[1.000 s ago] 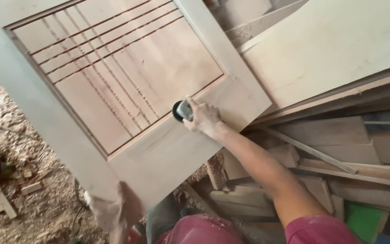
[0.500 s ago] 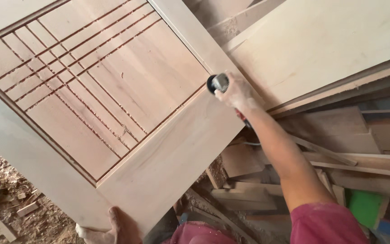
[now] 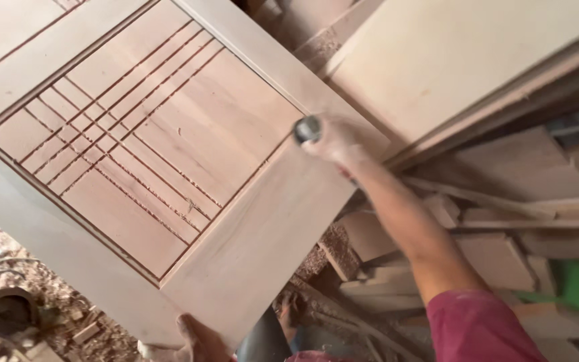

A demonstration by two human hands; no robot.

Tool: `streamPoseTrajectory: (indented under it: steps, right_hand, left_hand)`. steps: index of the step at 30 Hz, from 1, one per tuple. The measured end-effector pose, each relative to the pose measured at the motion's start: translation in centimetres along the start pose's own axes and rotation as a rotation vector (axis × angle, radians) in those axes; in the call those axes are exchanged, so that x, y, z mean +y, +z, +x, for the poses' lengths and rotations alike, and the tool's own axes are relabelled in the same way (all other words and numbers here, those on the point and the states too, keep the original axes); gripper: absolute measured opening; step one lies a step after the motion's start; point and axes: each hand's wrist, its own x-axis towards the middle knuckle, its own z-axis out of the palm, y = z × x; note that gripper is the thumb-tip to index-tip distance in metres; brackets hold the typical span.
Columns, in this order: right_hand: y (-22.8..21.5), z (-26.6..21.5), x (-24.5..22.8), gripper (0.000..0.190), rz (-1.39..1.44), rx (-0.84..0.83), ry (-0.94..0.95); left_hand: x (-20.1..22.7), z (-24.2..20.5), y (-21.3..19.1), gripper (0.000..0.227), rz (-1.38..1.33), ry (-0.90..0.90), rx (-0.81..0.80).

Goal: The person uses an orbital sander to smooth the surface of a large wooden door panel. They move the sander across the flat areas and along the edges, then flip the door to sand the other side.

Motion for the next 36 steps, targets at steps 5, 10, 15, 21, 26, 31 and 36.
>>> streamPoseTrajectory:
  steps: [5,10,15,21,26,31,36]
  right_hand:
    - [3.1,-6.6,-8.3,0.066,0.078,-0.257,-0.068]
    - [5.5,-15.5,-14.2,0.073,0.049,-0.331,-0.296]
    - [5.4,-26.8,-15.8,0.099,0.396,-0.439,-0.360]
    - [4.0,-32.4,-13.5,0.077,0.785,-0.521,0.276]
    - [5.2,-32.7,-10.3,0.061,1.391,-0.149,0.129]
    - [7.6,-34.1,-5.6,0.046,1.379,-0.210,0.470]
    - [10.8,-34.8,-2.5,0.041,1.508,-0.051,0.397]
  left_hand:
    - [-3.9,-1.7,0.8,0.069,-0.099,0.090,-0.125]
    - [-7.8,-5.5,0.4,0.061,-0.250,0.164,-0.281]
    - [-9.5,-8.9,1.7,0.052,-0.396,0.254,-0.473]
    - [-12.9,-14.7,2.3,0.042,-0.491,0.394,-0.646]
    - [-14.1,-16.5,2.7,0.034,-0.638,0.352,-0.752]
    - [-14.7,-18.1,2.3,0.034,-0.722,0.053,-0.882]
    - [-12.9,-19.3,0.6,0.036,-0.513,-0.134,-0.922]
